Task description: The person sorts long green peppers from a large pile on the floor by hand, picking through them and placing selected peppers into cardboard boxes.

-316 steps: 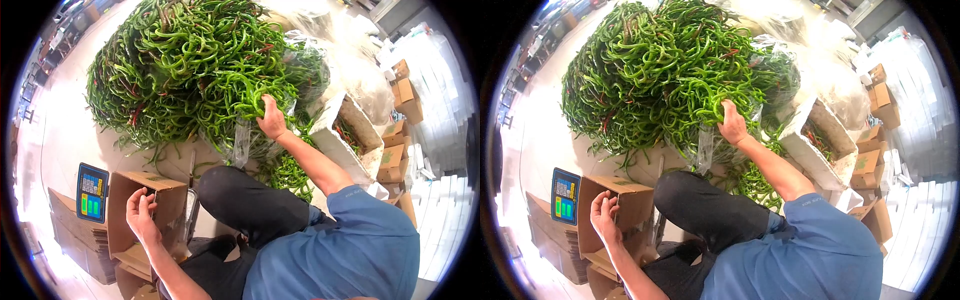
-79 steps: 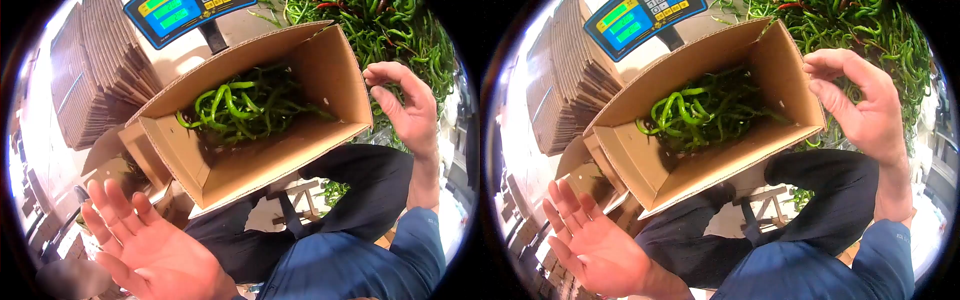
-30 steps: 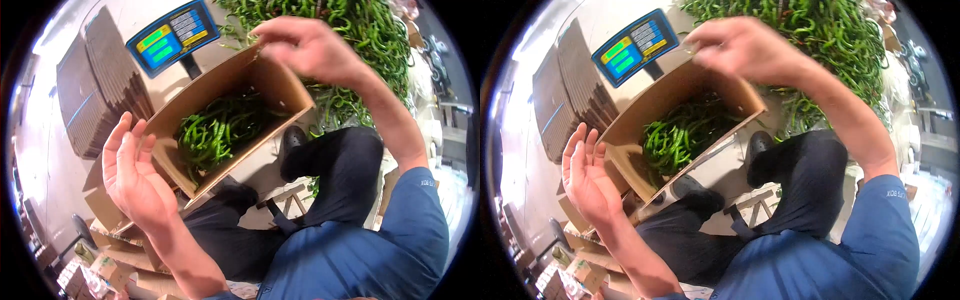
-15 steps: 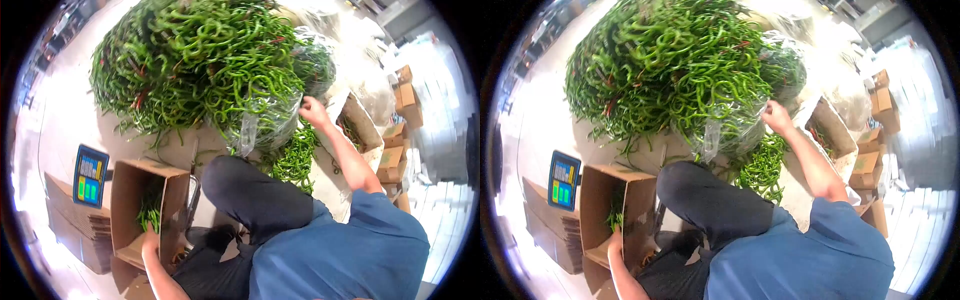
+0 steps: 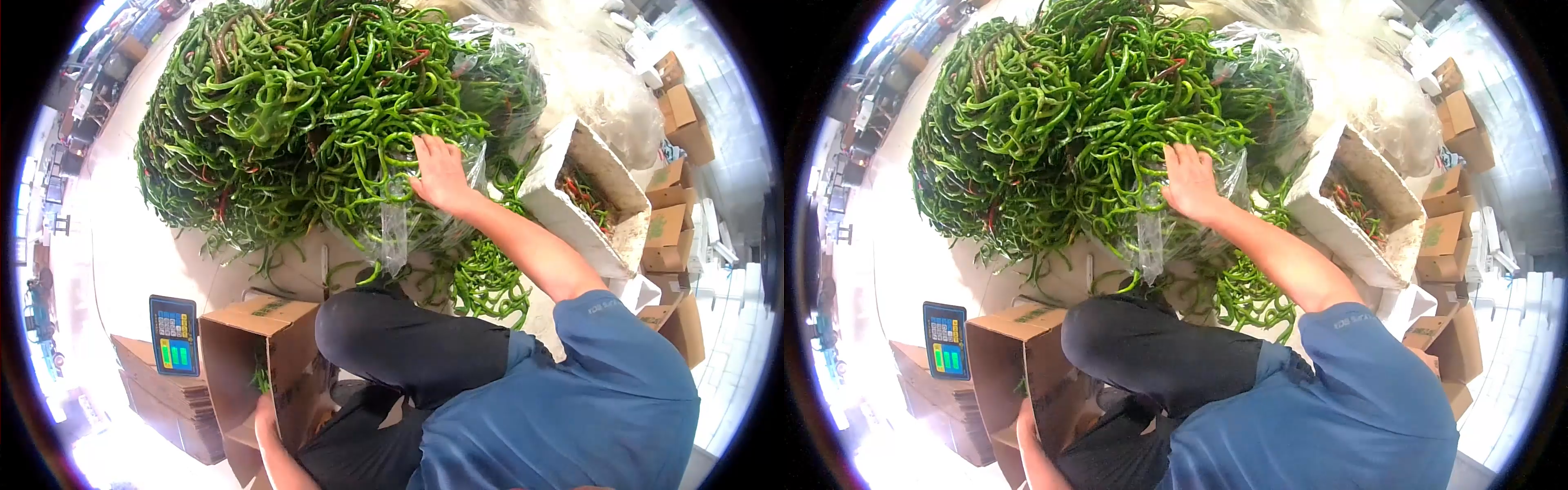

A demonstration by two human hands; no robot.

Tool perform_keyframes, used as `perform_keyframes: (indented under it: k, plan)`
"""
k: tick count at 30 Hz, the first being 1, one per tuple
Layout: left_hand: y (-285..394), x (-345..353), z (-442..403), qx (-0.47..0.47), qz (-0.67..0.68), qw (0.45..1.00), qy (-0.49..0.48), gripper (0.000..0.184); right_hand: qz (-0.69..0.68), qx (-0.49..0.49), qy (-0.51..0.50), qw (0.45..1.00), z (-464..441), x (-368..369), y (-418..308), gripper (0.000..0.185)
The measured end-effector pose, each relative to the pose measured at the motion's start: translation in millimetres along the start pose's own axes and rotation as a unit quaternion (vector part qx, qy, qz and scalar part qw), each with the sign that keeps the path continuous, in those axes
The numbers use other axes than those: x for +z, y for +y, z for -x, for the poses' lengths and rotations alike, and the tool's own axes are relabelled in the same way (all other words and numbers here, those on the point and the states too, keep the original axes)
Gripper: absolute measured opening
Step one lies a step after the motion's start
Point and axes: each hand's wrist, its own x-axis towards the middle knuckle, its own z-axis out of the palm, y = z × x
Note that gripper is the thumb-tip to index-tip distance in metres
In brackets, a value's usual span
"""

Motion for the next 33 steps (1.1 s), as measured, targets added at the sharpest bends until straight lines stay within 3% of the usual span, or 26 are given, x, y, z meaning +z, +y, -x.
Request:
perform_keyframes:
  k: [2,3,4,5,6,7,8,9,10,12,15,16,17,19,20,22,24,25,27,30,31,33]
  plan:
    - [-9.4,-14.4,-17.6,0.097,-0.136,0.983,0.083,0.051,0.012,0.017,-0.013,1.000,-19.8,8.4,0.2,0.084]
    - [32.4,-9.3,20.2,0.100,-0.159,0.974,0.125,0.049,-0.005,0.030,-0.028,0.999,-29.5,10.7,5.4,0.079]
    - [22.3,-18.1,14.4,0.170,-0.171,0.955,0.170,0.047,-0.022,0.047,-0.049,0.997,-34.6,14.0,12.9,0.073]
    - [32.7,-19.4,26.9,0.202,-0.144,0.943,0.221,0.044,-0.087,0.063,-0.029,0.994,-40.4,11.1,22.8,0.065]
    - [82.4,-9.0,69.6,0.118,-0.064,0.961,0.241,0.045,-0.149,0.081,-0.007,0.986,-41.4,4.2,32.3,0.056]
    - [54.6,-25.8,46.9,0.131,0.025,0.956,0.260,0.043,-0.166,0.073,0.057,0.982,-35.5,-4.9,39.2,0.050]
    - [40.8,-34.6,38.3,0.176,-0.015,0.927,0.332,0.040,-0.181,0.063,0.122,0.974,-28.9,-13.4,45.7,0.044]
    - [62.6,-19.9,57.4,0.219,0.038,0.904,0.365,0.038,-0.162,0.048,0.145,0.975,-16.0,-20.1,53.0,0.038]
    - [97.0,0.9,85.5,0.263,0.095,0.875,0.396,0.036,-0.206,0.096,0.094,0.969,3.3,-29.6,55.5,0.035]
    - [131.4,26.4,114.7,0.283,0.122,0.856,0.414,0.033,-0.252,0.206,-0.020,0.945,49.6,-32.0,66.3,0.037]
    - [162.8,64.3,145.0,0.323,0.133,0.848,0.398,0.033,-0.185,0.255,-0.121,0.941,148.0,23.9,110.6,0.046]
    - [173.9,78.8,156.7,0.336,0.139,0.847,0.389,0.033,-0.165,0.320,-0.207,0.910,179.8,41.2,121.4,0.052]
    - [184.1,93.8,166.8,0.361,0.170,0.840,0.367,0.032,-0.133,0.333,-0.266,0.895,211.8,52.3,123.9,0.056]
    - [202.8,120.8,188.2,0.402,0.096,0.841,0.350,0.030,-0.072,0.303,-0.307,0.899,266.2,66.2,104.8,0.068]
    - [212.3,135.1,196.4,0.422,0.061,0.838,0.341,0.029,-0.058,0.297,-0.344,0.889,273.9,60.6,83.5,0.084]
    - [233.1,166.3,206.7,0.501,-0.057,0.792,0.344,0.026,-0.008,0.200,-0.370,0.907,275.2,47.8,38.1,0.090]
    - [242.5,190.9,195.8,0.566,-0.148,0.742,0.328,0.021,0.038,0.115,-0.331,0.936,283.4,72.1,20.6,0.092]
    - [251.0,202.4,195.7,0.577,-0.222,0.696,0.365,0.016,0.048,0.121,-0.332,0.934,284.9,89.7,15.3,0.093]
    - [251.9,203.4,194.2,0.570,-0.188,0.712,0.365,0.014,0.081,0.111,-0.336,0.932,279.9,115.8,9.6,0.098]
    - [246.9,200.5,193.2,0.563,-0.175,0.721,0.363,0.014,0.072,0.112,-0.412,0.901,265.3,133.0,4.4,0.089]
    - [245.8,200.1,193.3,0.562,-0.183,0.721,0.362,0.014,0.077,0.136,-0.398,0.904,265.1,143.6,3.4,0.099]
    - [241.0,199.2,193.4,0.552,-0.176,0.725,0.372,0.014,0.034,0.181,-0.408,0.894,259.7,146.7,3.2,0.100]
